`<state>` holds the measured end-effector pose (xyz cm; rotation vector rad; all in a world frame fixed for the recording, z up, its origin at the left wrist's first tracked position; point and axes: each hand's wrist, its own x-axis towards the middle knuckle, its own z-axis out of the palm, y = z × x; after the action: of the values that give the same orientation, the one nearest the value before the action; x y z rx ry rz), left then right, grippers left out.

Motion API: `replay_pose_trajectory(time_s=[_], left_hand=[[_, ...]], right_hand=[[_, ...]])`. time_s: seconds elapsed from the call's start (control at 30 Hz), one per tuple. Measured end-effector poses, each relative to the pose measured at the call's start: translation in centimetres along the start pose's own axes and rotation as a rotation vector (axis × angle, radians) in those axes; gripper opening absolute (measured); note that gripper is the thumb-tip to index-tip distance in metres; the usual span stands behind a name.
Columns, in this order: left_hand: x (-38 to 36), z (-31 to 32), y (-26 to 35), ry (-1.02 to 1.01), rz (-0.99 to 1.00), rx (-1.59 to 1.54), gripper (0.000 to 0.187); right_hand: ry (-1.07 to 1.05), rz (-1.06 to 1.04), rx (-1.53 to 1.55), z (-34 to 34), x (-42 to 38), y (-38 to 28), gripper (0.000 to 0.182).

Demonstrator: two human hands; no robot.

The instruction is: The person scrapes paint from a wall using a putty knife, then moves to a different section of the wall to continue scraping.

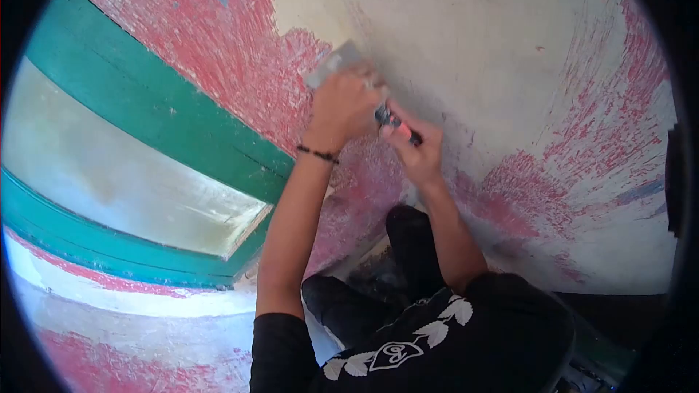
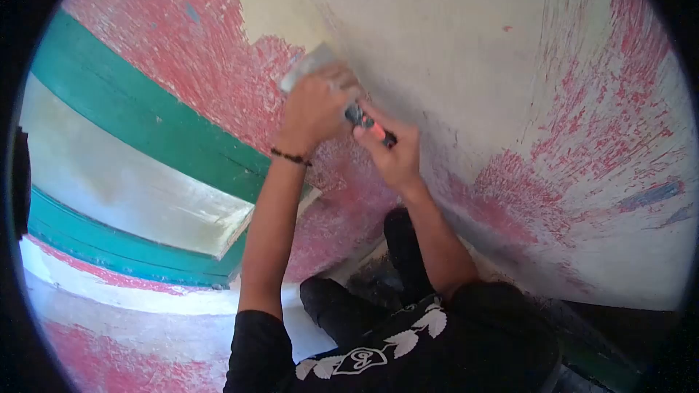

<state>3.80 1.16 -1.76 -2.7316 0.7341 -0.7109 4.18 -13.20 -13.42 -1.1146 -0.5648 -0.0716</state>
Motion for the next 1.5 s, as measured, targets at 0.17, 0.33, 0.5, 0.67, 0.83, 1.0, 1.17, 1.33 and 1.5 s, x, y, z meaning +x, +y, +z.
replay_pose_trajectory(time_s=[0.17, 0.33, 0.5, 0.67, 0.83, 1.0, 1.17, 1.33, 1.5], left_hand=[[-1.3, 0.4, 0.8, 0.033, 0.005, -0.017, 0.033], [-1.4, -0.5, 0.7, -0.006, -0.010, -0.026, 0.031], [-0.3, -1.6, 1.1, -0.011, -0.041, -0.046, 0.030], [-1.7, 0.2, 0.9, 0.072, -0.021, -0.084, 0.029], [-0.7, -0.9, 1.5, -0.023, -0.089, -0.077, 0.028], [-0.8, -0.9, 0.4, -0.002, -0.044, -0.040, 0.029], [0.0, -2.0, 0.6, -0.017, -0.036, 0.028, 0.026], [-0.9, -1.1, -0.6, 0.063, -0.021, 0.004, 0.028], [1.9, -3.8, -1.3, 0.046, -0.040, 0.018, 0.029]], right_hand=[[-0.036, -0.086, -0.074, -0.4, -1.5, -1.2, 0.042], [-0.063, -0.145, -0.051, 0.0, -0.8, 1.1, 0.042], [-0.087, -0.078, -0.044, -0.7, -0.1, -1.4, 0.041], [-0.098, -0.068, -0.084, -0.5, -1.7, -0.6, 0.042], [-0.127, 0.050, 0.011, -1.3, -0.5, -1.8, 0.043], [-0.087, -0.067, -0.046, -0.1, 0.0, -1.0, 0.043], [-0.079, 0.015, 0.027, -0.2, 0.4, -2.1, 0.041], [-0.073, -0.159, -0.050, 0.6, 0.4, -0.4, 0.041], [-0.093, -0.133, -0.032, 0.5, 3.2, -3.3, 0.042]])
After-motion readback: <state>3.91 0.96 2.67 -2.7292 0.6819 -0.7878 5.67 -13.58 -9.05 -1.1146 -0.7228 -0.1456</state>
